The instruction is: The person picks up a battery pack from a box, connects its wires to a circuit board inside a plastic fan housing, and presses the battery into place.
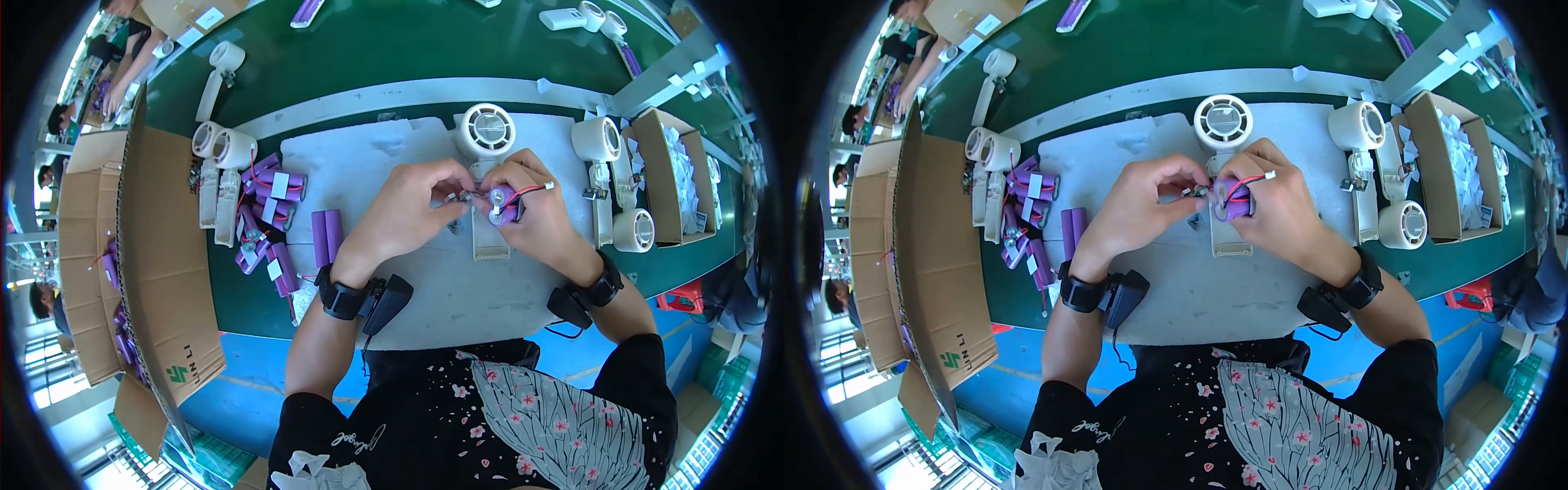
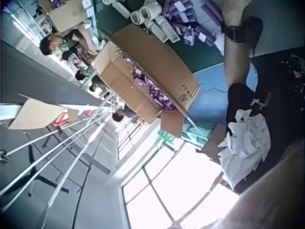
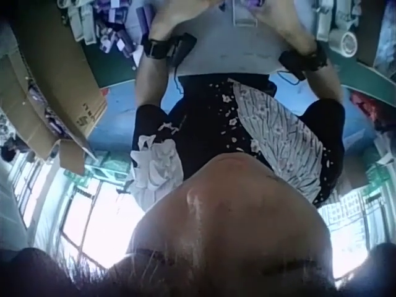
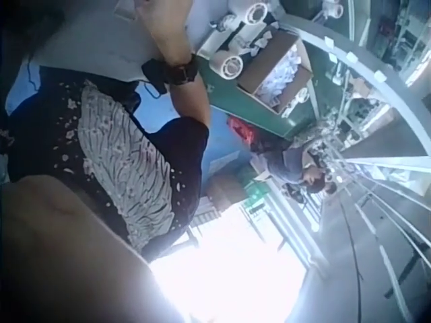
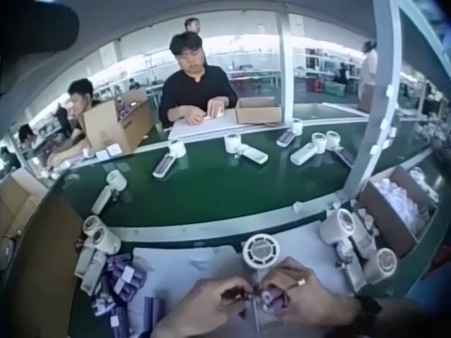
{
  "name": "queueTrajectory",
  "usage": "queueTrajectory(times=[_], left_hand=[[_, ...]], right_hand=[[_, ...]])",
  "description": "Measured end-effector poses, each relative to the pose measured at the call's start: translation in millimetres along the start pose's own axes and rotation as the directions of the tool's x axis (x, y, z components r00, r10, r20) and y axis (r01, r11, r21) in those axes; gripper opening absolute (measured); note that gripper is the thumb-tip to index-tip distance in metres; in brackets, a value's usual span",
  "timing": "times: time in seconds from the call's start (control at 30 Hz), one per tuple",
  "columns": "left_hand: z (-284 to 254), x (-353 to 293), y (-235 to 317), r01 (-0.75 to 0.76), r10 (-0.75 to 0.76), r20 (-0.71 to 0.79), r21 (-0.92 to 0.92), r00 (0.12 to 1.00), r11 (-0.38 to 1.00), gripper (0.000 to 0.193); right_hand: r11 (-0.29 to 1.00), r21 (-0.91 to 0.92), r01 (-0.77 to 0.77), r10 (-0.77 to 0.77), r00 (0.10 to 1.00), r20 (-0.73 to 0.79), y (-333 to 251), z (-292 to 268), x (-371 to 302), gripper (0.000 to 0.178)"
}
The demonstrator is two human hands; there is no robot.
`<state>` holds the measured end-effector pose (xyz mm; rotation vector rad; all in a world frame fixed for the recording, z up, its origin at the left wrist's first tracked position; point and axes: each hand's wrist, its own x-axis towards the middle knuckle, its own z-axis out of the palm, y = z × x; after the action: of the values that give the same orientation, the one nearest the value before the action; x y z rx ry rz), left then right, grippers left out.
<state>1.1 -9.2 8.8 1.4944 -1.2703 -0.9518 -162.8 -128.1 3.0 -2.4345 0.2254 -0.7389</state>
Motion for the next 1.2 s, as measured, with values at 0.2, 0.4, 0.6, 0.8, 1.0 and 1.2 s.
queueTrajectory(times=[0.2, 0.4, 0.6, 0.8, 1.0, 1.2], left_hand=[[1, 0, 0, 0.082, -0.081, 0.012, -0.038, 0.997, 0.996, 0.019], [-1, 2, 3, 0.036, -0.037, 0.026, 0.021, 0.999, 0.999, 0.020], [0, 3, -5, -0.057, 0.056, 0.017, 0.013, 0.998, 0.998, 0.021], [5, 6, -13, -0.178, 0.178, -0.032, -0.007, 0.984, 0.984, 0.023], [10, 6, -16, -0.285, 0.294, -0.114, 0.093, 0.949, 0.954, 0.021], [14, 17, -34, -0.395, 0.423, -0.099, 0.219, 0.901, 0.892, 0.021]], right_hand=[[0.997, -0.027, -0.072, 0.072, 0.997, -0.014, -2, 1, 0, 0.027], [0.996, -0.085, -0.015, 0.014, 1.000, -0.014, -5, 0, 3, 0.028], [0.990, -0.139, 0.026, -0.032, 0.998, -0.045, -9, 4, 6, 0.027], [0.994, -0.103, -0.026, 0.026, 1.000, 0.003, 1, 2, -5, 0.026], [0.996, -0.044, -0.072, 0.074, 0.997, 0.034, 1, 2, -11, 0.021], [0.991, -0.040, -0.131, 0.134, 0.987, 0.088, -2, 4, -7, 0.020]])
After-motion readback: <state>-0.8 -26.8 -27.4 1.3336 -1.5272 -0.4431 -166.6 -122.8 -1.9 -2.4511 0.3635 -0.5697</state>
